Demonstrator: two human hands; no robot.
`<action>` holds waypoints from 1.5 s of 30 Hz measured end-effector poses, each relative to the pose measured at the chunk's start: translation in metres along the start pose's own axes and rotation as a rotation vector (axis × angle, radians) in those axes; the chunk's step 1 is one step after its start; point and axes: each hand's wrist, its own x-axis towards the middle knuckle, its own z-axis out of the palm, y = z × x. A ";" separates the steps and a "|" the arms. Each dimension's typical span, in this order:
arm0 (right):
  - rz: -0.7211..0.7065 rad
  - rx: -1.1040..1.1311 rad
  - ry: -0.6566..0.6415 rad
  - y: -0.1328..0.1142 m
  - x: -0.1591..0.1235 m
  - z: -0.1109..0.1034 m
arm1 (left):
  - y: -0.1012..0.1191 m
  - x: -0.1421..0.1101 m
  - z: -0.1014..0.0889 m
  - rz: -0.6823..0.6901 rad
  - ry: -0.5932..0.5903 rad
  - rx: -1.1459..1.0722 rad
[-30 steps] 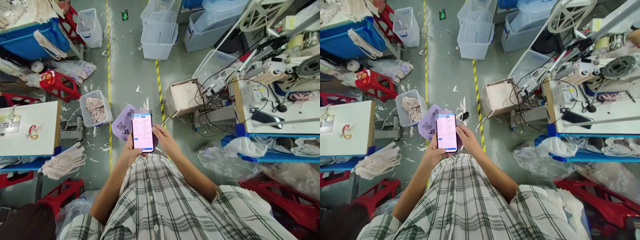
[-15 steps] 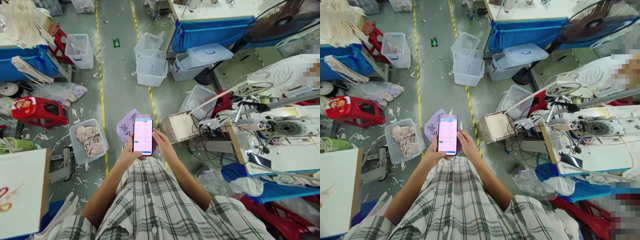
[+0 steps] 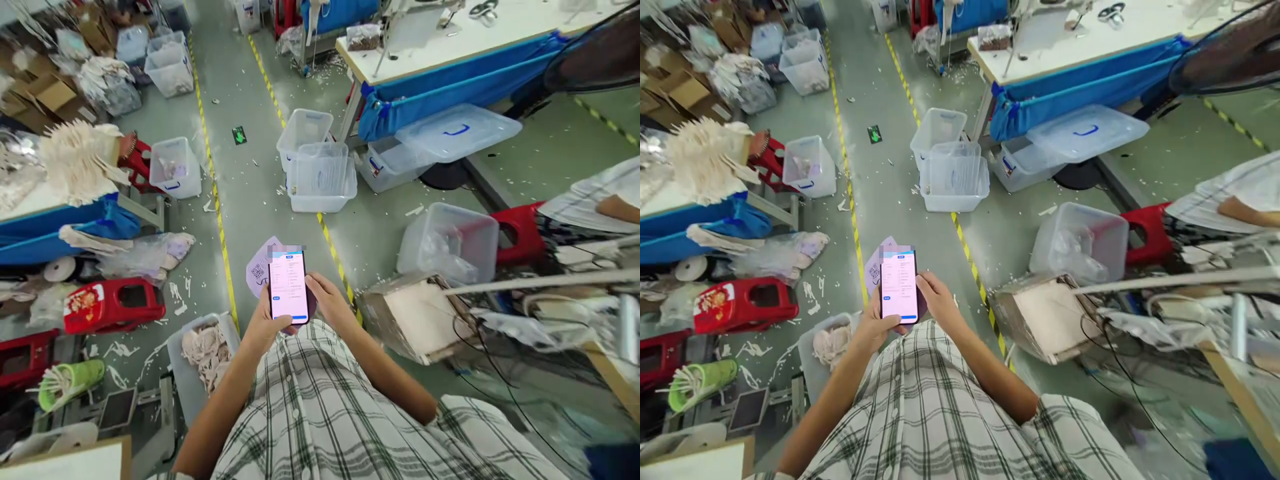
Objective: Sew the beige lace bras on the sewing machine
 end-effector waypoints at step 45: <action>-0.080 0.092 0.100 -0.382 1.188 0.131 | 0.705 0.990 -0.332 -0.067 0.002 0.076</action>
